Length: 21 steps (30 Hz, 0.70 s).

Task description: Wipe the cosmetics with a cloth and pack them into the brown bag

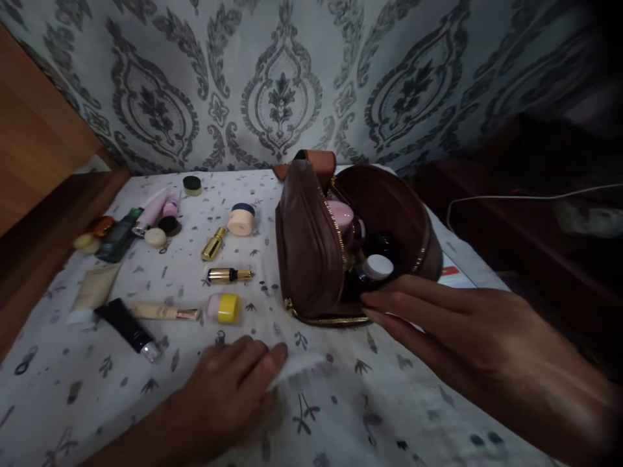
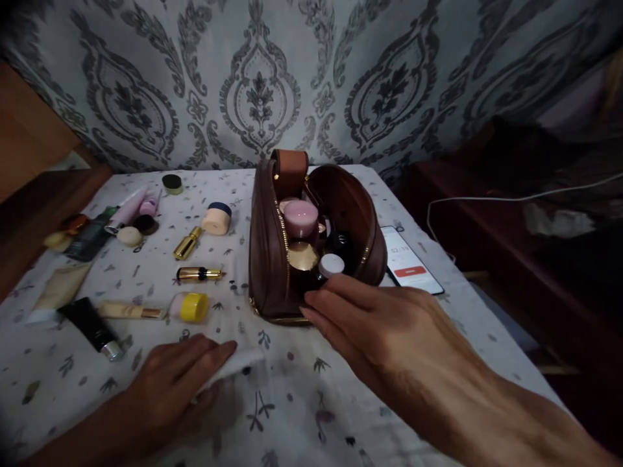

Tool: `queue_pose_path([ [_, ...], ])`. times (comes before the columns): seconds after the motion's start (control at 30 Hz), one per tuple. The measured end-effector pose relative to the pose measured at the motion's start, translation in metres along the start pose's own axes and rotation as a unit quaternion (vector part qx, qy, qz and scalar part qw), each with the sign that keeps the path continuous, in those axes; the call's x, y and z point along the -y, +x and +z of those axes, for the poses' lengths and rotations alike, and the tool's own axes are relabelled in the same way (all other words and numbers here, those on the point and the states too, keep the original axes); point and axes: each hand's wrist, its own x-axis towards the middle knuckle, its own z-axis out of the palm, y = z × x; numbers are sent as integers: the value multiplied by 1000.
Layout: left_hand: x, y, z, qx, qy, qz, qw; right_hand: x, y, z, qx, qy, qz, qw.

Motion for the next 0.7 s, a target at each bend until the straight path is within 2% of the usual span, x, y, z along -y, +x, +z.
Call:
queue_pose_path([
  [0.1,20,-9,-3,-43,126,-22,991,11,-3,3,-41,25,-20,999],
  [0.2,40,-16,-2,-24,177,-54,982,30,-5,14,-53,90,-20,994],
  [0.3,53,-23,9,29,202,-67,977,50,-6,38,-13,174,-23,984],
  [0.37,57,-27,18,45,223,-71,971,63,-5,56,33,229,-8,973],
  [0.47,61,-31,28,43,248,-72,965,77,-1,83,95,315,66,942],
  [0.53,64,-31,32,30,255,-70,964,85,4,100,90,385,150,906],
  [0.57,66,-31,33,19,256,-70,964,88,6,108,85,426,199,879],
  [0.63,68,-29,34,-12,248,-71,966,93,10,125,84,519,282,803],
  [0.7,68,-28,33,-48,222,-70,971,97,13,139,77,610,334,715],
])
